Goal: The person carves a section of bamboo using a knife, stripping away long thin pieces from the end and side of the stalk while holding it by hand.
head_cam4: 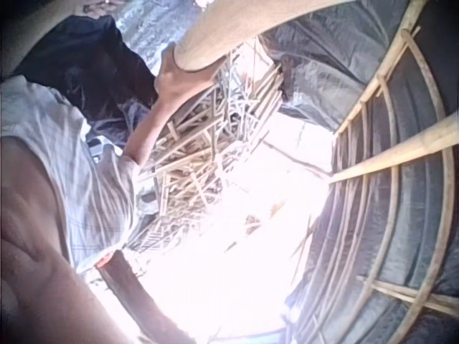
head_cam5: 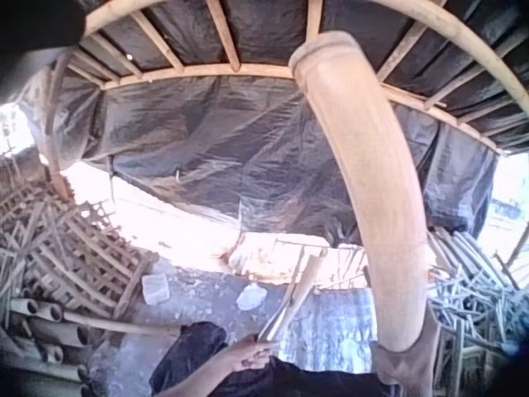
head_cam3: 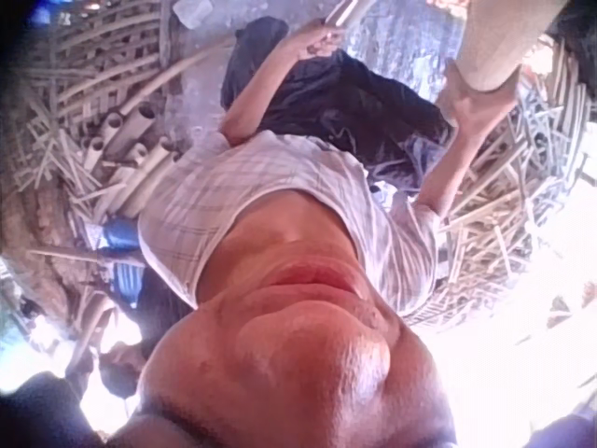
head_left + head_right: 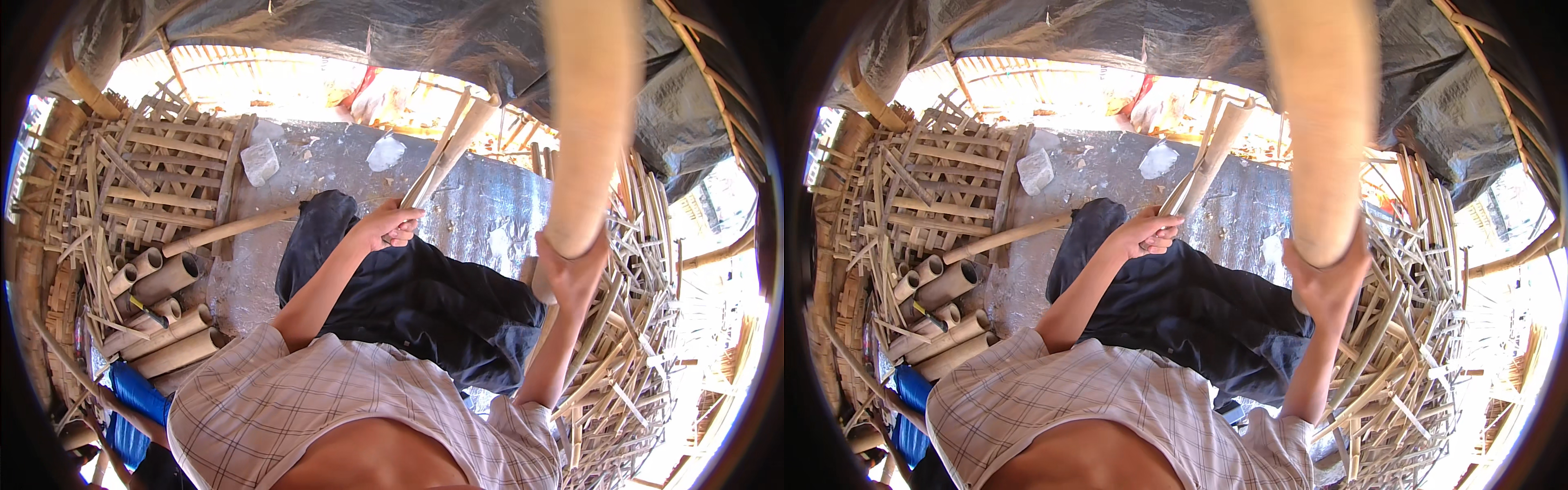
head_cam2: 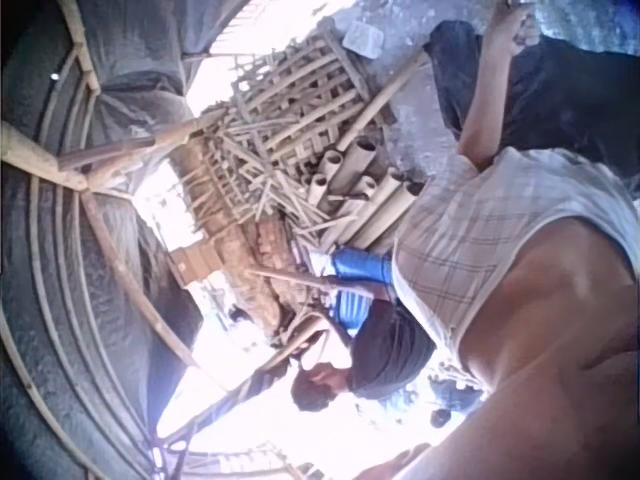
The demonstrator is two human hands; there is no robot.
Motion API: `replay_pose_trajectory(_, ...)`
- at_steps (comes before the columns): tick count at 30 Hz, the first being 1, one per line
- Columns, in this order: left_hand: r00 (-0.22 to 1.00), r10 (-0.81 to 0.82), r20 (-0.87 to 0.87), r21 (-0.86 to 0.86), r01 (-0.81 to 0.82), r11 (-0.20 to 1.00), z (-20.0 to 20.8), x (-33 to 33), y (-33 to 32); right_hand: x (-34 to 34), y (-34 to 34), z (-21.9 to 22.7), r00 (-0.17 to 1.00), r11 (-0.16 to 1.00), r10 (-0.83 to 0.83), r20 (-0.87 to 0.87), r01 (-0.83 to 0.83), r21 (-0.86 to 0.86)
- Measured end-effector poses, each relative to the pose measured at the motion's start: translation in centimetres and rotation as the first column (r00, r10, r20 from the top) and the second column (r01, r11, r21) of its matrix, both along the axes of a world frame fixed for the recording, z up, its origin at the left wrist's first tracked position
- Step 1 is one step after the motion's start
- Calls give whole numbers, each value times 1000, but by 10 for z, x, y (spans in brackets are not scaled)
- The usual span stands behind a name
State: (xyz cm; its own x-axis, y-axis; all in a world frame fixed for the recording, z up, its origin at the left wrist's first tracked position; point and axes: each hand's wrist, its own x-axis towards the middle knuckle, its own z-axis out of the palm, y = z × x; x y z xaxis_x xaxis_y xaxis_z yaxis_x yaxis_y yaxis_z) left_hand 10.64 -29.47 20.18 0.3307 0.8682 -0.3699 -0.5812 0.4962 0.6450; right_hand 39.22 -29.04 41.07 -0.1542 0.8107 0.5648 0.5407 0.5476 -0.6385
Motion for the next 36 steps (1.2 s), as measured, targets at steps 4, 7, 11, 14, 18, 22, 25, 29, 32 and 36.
replay_pose_trajectory(4, 1000, 11, 19, 17, -11, 1000, -6, 7, 1, -6, 10, -15, 978, 985, 166, -126, -159, 67)
replay_pose_trajectory(7, 1000, -20, -10, 55, 21, 998, -9, 11, 4, -1, 10, -68, 989, 957, 118, -94, -138, -253)
replay_pose_trajectory(11, 943, 18, -334, 39, -5, 999, -10, 12, 11, 12, 31, -133, 888, 880, 104, 447, 127, -458)
replay_pose_trajectory(14, 964, 17, -265, 41, -6, 999, -12, 18, 2, 15, 20, -128, 851, 815, 153, 503, 179, -551)
replay_pose_trajectory(18, 969, 30, -244, 49, -18, 999, -18, 17, 13, 7, 26, -116, 801, 889, 23, 598, 257, -378)
replay_pose_trajectory(22, 980, 8, -201, 68, 6, 998, -25, 14, 9, 9, 30, -59, 891, 917, -63, 449, 229, -326)
replay_pose_trajectory(25, 977, -13, -212, 37, 22, 999, -23, 7, 3, 1, 23, 1, 989, 986, -52, 140, 74, -152)
replay_pose_trajectory(29, 978, -13, -206, 20, 17, 1000, -23, 0, -4, 1, 27, -12, 983, 989, 122, -136, -132, -66)
replay_pose_trajectory(32, 977, -7, -215, 22, 12, 1000, -16, 1, -9, -11, 24, -66, 967, 929, 247, -58, -254, -270)
replay_pose_trajectory(36, 985, -69, -156, -87, 56, 995, -50, -12, -11, 1, 45, -166, 845, 896, 257, 469, -27, -442)
